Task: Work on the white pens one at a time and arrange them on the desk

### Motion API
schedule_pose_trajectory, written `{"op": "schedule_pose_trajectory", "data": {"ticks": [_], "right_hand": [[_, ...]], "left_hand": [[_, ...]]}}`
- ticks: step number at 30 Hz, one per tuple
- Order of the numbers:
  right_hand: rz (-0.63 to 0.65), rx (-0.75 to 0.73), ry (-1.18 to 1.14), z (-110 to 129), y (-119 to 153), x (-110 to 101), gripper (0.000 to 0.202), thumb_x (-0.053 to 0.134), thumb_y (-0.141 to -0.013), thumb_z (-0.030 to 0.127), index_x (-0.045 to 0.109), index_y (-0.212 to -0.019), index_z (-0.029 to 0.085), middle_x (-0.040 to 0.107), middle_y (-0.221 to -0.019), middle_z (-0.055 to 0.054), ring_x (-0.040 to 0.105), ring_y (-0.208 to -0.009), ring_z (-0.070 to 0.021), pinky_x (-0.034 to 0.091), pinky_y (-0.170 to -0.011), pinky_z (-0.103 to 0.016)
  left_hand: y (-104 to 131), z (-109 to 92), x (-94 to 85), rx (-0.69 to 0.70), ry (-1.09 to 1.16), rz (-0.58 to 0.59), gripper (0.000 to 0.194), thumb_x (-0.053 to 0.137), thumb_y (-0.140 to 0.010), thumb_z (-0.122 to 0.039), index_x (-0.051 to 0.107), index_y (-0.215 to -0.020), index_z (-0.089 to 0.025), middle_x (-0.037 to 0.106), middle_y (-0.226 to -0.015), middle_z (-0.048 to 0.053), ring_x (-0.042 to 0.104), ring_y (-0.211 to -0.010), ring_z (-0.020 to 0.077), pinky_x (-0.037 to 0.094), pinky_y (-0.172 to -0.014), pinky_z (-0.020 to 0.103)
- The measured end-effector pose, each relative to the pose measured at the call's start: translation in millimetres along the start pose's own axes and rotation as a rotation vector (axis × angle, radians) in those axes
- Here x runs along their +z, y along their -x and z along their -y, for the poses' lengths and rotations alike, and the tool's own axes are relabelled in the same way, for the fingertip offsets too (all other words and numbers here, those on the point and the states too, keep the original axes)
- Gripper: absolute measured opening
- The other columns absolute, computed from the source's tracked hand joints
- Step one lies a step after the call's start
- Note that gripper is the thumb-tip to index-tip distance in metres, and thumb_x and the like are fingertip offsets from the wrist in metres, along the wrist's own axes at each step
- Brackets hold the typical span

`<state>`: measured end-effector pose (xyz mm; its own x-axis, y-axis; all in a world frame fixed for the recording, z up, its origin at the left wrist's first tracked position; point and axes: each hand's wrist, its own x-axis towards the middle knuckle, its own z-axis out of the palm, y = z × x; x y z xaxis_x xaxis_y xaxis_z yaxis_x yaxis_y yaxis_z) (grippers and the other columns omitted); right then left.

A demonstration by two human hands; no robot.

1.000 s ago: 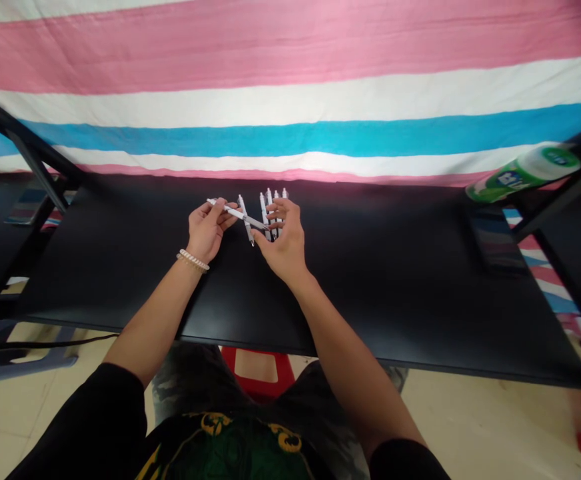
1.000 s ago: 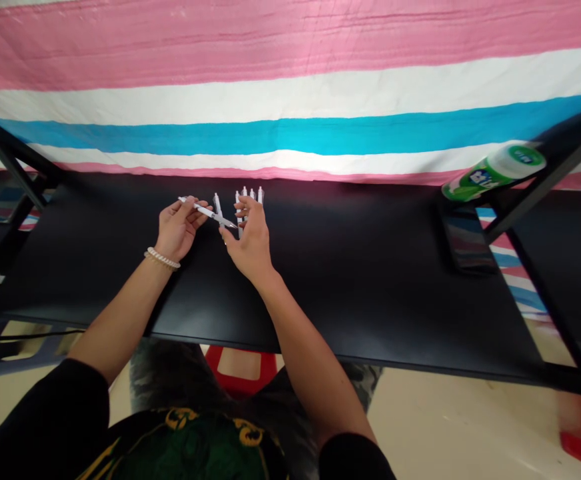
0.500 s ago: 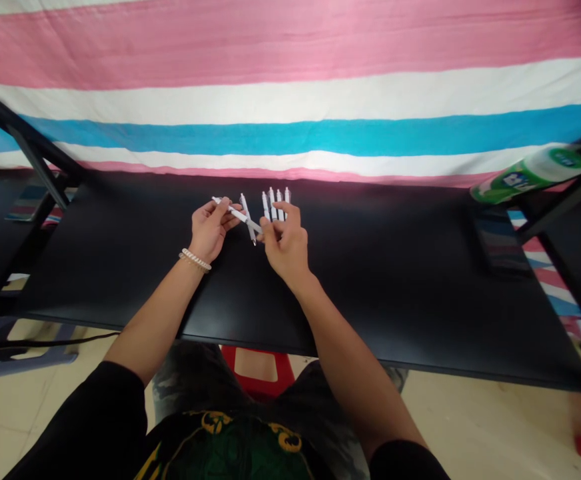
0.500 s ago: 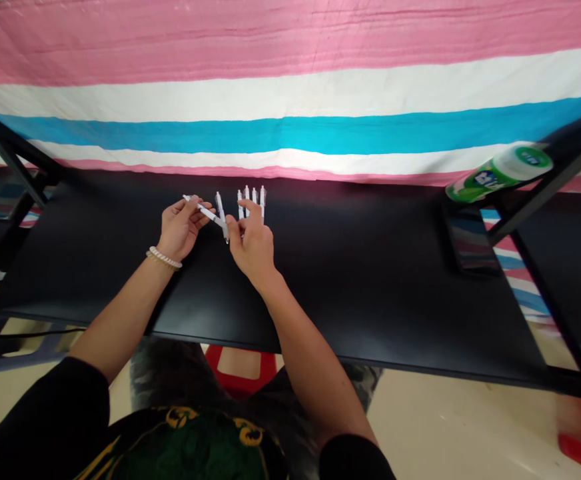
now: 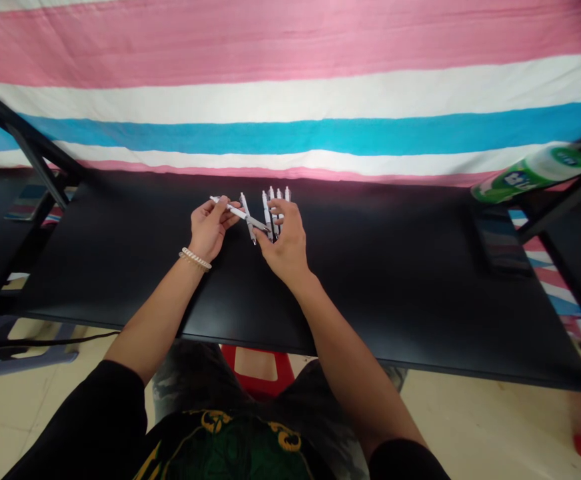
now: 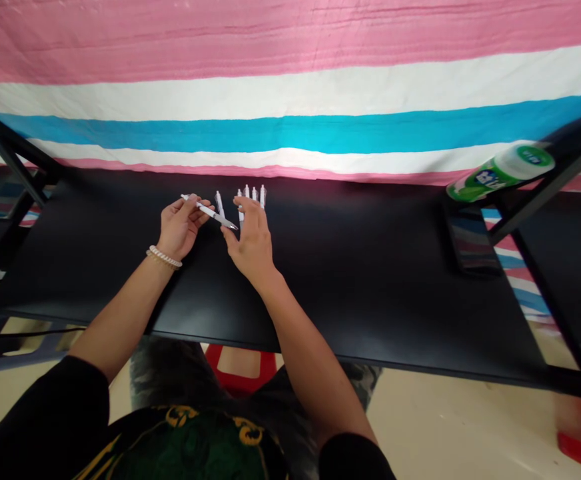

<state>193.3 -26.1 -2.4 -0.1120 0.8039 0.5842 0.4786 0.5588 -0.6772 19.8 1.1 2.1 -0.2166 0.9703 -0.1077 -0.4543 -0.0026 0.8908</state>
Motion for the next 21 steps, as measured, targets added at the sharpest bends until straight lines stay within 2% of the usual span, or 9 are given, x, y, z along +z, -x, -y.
{"op": "schedule_pose_trajectory", "data": {"ticks": [4, 8, 12, 14, 17, 18, 21], "right_hand": [[0.008, 0.08, 0.063, -1.6, 2.7, 2.6, 0.044, 0.059, -0.095, 0.03, 0.044, -0.136, 0.028, 0.066, -0.112, -0.008, 0.066, -0.093, -0.0245, 0.057, -0.088, -0.045], [-0.05, 0.085, 0.023, -2.5, 1.6, 2.5, 0.054, 0.064, -0.091, 0.038, 0.04, -0.138, 0.027, 0.066, -0.117, -0.01, 0.066, -0.101, -0.0267, 0.058, -0.086, -0.044], [0.058, 0.146, 0.0, 0.7, 1.2, -0.2, 0.045, 0.056, -0.097, 0.033, 0.04, -0.139, 0.027, 0.069, -0.09, -0.003, 0.068, -0.074, -0.021, 0.058, -0.073, -0.04], [0.046, 0.157, 0.018, 3.0, 1.8, -0.6, 0.046, 0.057, -0.096, 0.035, 0.04, -0.138, 0.028, 0.069, -0.094, -0.003, 0.068, -0.074, -0.0209, 0.058, -0.072, -0.039], [-0.014, 0.079, -0.011, 4.3, 2.1, -0.4, 0.054, 0.062, -0.092, 0.035, 0.038, -0.14, 0.029, 0.066, -0.12, -0.008, 0.068, -0.095, -0.0231, 0.059, -0.079, -0.039], [-0.008, 0.063, -0.02, 4.1, 1.9, -0.4, 0.052, 0.061, -0.093, 0.035, 0.039, -0.14, 0.029, 0.066, -0.119, -0.008, 0.068, -0.095, -0.0224, 0.059, -0.08, -0.039], [0.05, 0.096, 0.002, 3.1, 1.1, -0.4, 0.041, 0.055, -0.097, 0.034, 0.044, -0.135, 0.029, 0.07, -0.101, -0.004, 0.068, -0.077, -0.018, 0.058, -0.073, -0.035]], "left_hand": [[0.2, 0.1, 0.6, -0.01, 0.017, 0.01, 0.02, 0.077, -0.085, -0.034, 0.067, -0.083, -0.016, 0.076, -0.088, 0.008, 0.075, -0.083, 0.0161, 0.06, -0.082, 0.03], [-0.3, 0.5, -0.6, -0.007, 0.017, 0.005, 0.021, 0.078, -0.084, -0.034, 0.067, -0.082, -0.016, 0.076, -0.087, 0.007, 0.074, -0.08, 0.0145, 0.059, -0.079, 0.027], [-0.1, 0.8, -1.1, -0.006, 0.023, 0.025, 0.021, 0.078, -0.084, -0.034, 0.068, -0.083, -0.016, 0.077, -0.088, 0.008, 0.074, -0.08, 0.0138, 0.059, -0.077, 0.026], [0.3, 0.7, -0.9, -0.008, 0.015, 0.019, 0.02, 0.078, -0.085, -0.034, 0.068, -0.082, -0.016, 0.077, -0.088, 0.007, 0.073, -0.079, 0.0134, 0.059, -0.077, 0.025], [0.5, 0.4, -0.4, -0.01, 0.013, 0.007, 0.02, 0.077, -0.085, -0.034, 0.068, -0.082, -0.016, 0.076, -0.087, 0.007, 0.073, -0.078, 0.0131, 0.059, -0.077, 0.025], [0.5, 0.4, -0.3, -0.009, 0.016, 0.008, 0.02, 0.078, -0.085, -0.034, 0.068, -0.082, -0.016, 0.076, -0.087, 0.007, 0.073, -0.078, 0.0131, 0.059, -0.077, 0.025], [0.3, 0.4, 0.1, -0.011, 0.012, 0.005, 0.019, 0.077, -0.085, -0.033, 0.068, -0.082, -0.017, 0.076, -0.086, 0.007, 0.073, -0.077, 0.0132, 0.058, -0.077, 0.026]]}}
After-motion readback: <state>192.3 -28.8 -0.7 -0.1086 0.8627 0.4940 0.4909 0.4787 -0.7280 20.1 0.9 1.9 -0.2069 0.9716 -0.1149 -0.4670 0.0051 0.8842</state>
